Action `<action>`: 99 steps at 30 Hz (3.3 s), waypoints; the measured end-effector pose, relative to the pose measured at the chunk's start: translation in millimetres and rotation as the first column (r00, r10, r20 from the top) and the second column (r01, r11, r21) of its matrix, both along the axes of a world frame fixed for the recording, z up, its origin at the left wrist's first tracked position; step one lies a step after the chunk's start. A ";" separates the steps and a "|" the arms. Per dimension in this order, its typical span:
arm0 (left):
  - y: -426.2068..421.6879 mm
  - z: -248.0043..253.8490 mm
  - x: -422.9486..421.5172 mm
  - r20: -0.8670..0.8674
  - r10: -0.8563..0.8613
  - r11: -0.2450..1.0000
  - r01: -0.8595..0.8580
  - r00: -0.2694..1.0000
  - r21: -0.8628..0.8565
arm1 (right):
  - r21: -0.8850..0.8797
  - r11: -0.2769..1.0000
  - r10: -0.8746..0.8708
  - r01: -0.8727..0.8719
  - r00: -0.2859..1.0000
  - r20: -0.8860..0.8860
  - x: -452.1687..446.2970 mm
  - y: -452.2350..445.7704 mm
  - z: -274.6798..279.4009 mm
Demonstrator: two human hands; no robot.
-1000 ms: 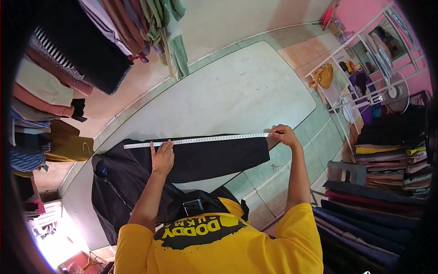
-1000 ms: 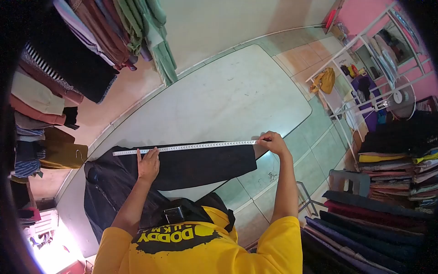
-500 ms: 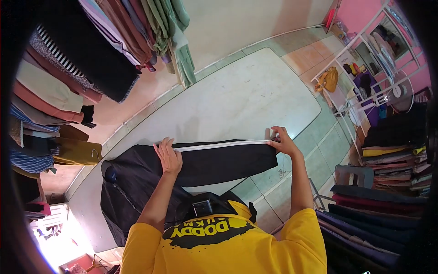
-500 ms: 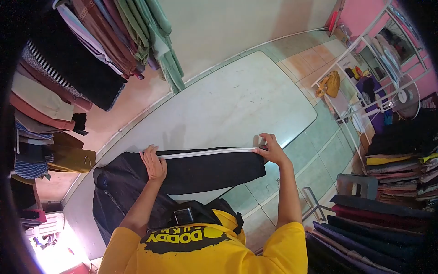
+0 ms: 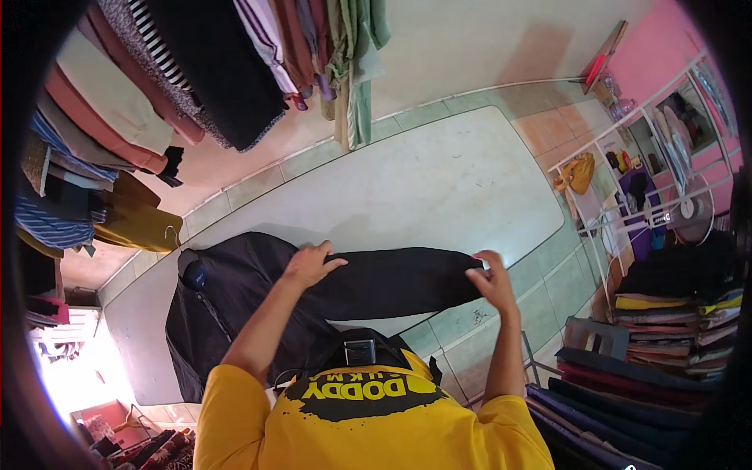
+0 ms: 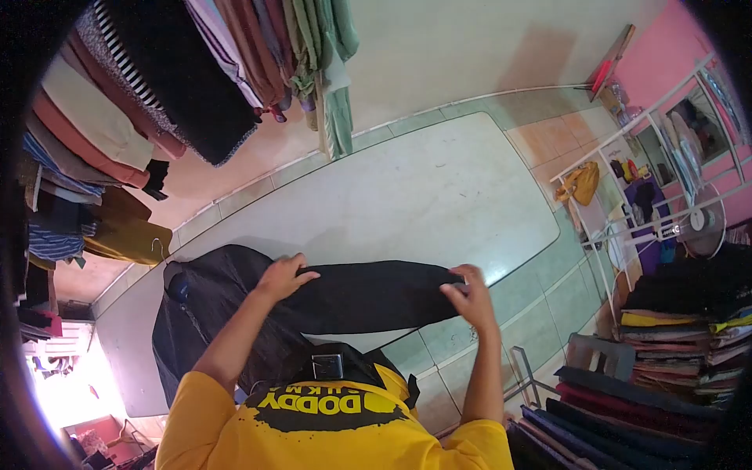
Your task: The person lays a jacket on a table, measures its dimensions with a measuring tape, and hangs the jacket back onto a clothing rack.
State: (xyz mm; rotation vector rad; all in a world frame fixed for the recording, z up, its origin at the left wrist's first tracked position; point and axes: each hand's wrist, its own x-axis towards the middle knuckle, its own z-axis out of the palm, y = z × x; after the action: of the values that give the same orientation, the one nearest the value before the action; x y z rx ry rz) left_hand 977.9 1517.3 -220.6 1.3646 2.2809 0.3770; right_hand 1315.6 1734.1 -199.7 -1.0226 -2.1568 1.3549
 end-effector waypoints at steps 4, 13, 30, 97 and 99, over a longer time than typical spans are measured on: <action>-37.2 56.6 -35.2 0.042 -0.069 0.997 0.070 0.997 -0.013 | 0.166 0.934 0.265 -0.315 0.926 0.270 -53.7 -31.3 -10.0; -94.4 44.5 -33.8 -0.518 -0.097 0.963 -0.053 0.850 -0.266 | 0.234 0.738 0.492 -0.633 0.742 0.455 -153.9 -109.5 -40.1; 6.9 -4.5 62.5 0.052 -0.267 0.874 0.219 0.962 0.434 | -0.411 0.906 0.077 -0.103 0.994 -0.079 -98.4 -95.6 -58.8; -260.5 -14.4 -5.6 -0.268 0.876 0.477 -0.632 0.401 0.611 | 0.379 0.754 0.290 -0.536 0.790 0.541 -97.1 -120.0 -46.5; -323.8 -40.9 5.5 -0.394 0.888 0.395 -0.832 0.237 0.390 | 0.443 0.758 0.176 -0.479 0.804 0.568 -86.1 -100.1 -50.9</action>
State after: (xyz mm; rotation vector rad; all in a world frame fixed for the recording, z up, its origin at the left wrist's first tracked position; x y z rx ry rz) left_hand 983.4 1193.5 -261.5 -0.0516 3.4269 0.4584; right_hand 1229.5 1634.0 -250.6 -0.7988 -2.9969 0.4721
